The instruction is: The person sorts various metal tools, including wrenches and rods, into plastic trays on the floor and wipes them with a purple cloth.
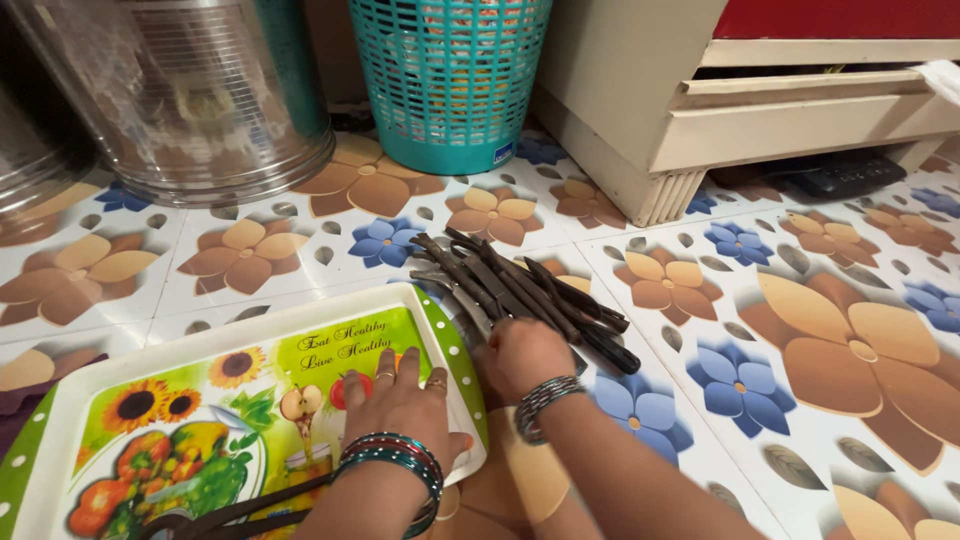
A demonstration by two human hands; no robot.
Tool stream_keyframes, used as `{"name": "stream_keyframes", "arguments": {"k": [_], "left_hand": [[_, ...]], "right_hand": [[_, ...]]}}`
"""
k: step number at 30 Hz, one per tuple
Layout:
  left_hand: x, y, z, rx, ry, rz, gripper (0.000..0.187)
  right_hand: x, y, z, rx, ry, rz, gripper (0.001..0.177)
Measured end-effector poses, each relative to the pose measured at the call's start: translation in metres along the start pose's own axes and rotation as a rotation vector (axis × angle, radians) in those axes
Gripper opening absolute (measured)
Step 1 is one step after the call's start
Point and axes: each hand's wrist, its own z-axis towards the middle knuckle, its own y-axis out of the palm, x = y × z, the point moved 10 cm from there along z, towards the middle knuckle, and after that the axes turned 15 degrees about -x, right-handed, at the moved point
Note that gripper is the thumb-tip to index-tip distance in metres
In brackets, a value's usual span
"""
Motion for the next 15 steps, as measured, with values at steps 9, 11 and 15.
{"name": "stream_keyframes", "arguments": {"k": [9,11,15], "left_hand": [[-0.002,-0.001,-0.005,-0.008,-0.003,0.004,0.081],[-0.005,0.001,-0.007,-0.024,-0.015,0.014,0.081],[-0.004,0.002,-0.007,-0.014,-0.019,0.012,0.081]], "right_hand": [[-0.005,0.038,0.027,0.085,0.106,-0.227,0.024],[0.009,0.035,0.027,0.002,0.174,-0.045,0.022],[0.015,0.029,0.017,-0.128,0.216,0.105,0.034]]}}
